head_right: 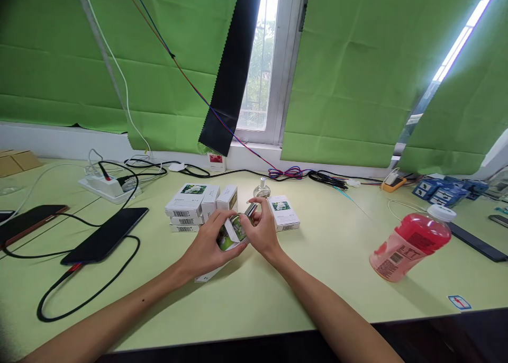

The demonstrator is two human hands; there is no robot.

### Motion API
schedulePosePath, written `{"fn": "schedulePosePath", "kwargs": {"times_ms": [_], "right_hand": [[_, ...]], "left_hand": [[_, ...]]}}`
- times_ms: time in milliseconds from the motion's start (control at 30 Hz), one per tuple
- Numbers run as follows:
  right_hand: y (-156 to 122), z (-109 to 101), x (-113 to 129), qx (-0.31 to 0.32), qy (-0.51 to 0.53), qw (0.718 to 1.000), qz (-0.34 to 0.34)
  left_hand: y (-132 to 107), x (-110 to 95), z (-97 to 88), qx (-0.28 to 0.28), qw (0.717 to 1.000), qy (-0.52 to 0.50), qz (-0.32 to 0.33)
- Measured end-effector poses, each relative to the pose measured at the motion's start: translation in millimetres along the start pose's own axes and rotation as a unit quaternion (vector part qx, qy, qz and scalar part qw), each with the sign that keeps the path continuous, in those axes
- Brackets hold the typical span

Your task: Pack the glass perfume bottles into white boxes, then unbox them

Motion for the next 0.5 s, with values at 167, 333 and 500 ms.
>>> {"fn": "schedulePosePath", "kwargs": {"times_ms": [167,333,500], "right_hand": [[0.0,2.1,-0.5,0.008,-0.008,1.000,0.004],[-0.7,5.0,-0.1,0.020,-0.001,1.000,0.005],[-0.7,6.9,-1.3,0.025,-0.001,1.000,0.002]], "left_hand": [[0.0,0.2,-1.5,-0.004,1.000,-0.001,-0.002],[-0.8,-2.0,-5.0,-0.015,1.000,0.014,0.010],[-0.7,0.4,-7.2,-0.028,0.999,0.026,0.003]]}}
Point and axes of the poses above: each hand's wrist, its own y-axis towards the middle knuckle, its own z-axis out of the palm, x = y × z, the point moved 9 cm from there along y, towards the middle knuckle, and after that the axes turned 10 degrees about -y, right-handed, at the moved point
